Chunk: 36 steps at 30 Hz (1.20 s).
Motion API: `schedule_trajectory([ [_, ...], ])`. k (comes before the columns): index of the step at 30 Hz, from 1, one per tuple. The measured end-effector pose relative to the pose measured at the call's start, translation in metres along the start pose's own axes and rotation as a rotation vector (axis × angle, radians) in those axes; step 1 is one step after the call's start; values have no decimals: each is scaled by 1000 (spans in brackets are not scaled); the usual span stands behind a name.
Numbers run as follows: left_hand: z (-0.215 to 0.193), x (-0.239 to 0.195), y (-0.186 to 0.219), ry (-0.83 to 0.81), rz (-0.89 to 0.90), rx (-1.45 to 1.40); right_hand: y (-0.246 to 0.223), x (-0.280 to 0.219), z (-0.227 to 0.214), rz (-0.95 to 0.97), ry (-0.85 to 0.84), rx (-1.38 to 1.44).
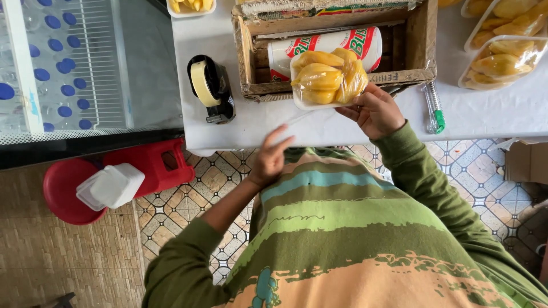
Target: The person wraps a plastic container of sliced mangoes with cling film, trims the excess with a utility knife, and places the sealed container on the table among other packaged units.
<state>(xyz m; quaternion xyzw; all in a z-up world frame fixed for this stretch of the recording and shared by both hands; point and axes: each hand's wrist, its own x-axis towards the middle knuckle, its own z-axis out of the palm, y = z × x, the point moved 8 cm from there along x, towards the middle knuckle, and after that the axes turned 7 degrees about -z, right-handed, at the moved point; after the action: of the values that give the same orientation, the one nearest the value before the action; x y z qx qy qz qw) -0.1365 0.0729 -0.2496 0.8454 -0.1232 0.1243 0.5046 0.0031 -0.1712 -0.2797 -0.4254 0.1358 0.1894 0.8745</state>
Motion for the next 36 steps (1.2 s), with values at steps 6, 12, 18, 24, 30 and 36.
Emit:
schedule_trajectory([
  [6, -16, -32, -34, 185, -655, -279, -8, -6, 10, -3, 32, 2],
  [12, 91, 19, 3, -154, -1168, -1643, -7, -4, 8, -23, 17, -24],
  [18, 81, 84, -25, 25, -1167, -1761, 3, -7, -2, -66, 14, 8],
  [24, 70, 108, -29, -131, -1314, -1482, 2, -25, 3, -128, 35, 37],
  [30, 59, 119, -6, -118, -1404, -1317, -11, -45, 14, -155, -50, -81],
  [36, 61, 102, -4, -64, -1197, -1153, 2, -60, -2, -193, -62, -36],
])
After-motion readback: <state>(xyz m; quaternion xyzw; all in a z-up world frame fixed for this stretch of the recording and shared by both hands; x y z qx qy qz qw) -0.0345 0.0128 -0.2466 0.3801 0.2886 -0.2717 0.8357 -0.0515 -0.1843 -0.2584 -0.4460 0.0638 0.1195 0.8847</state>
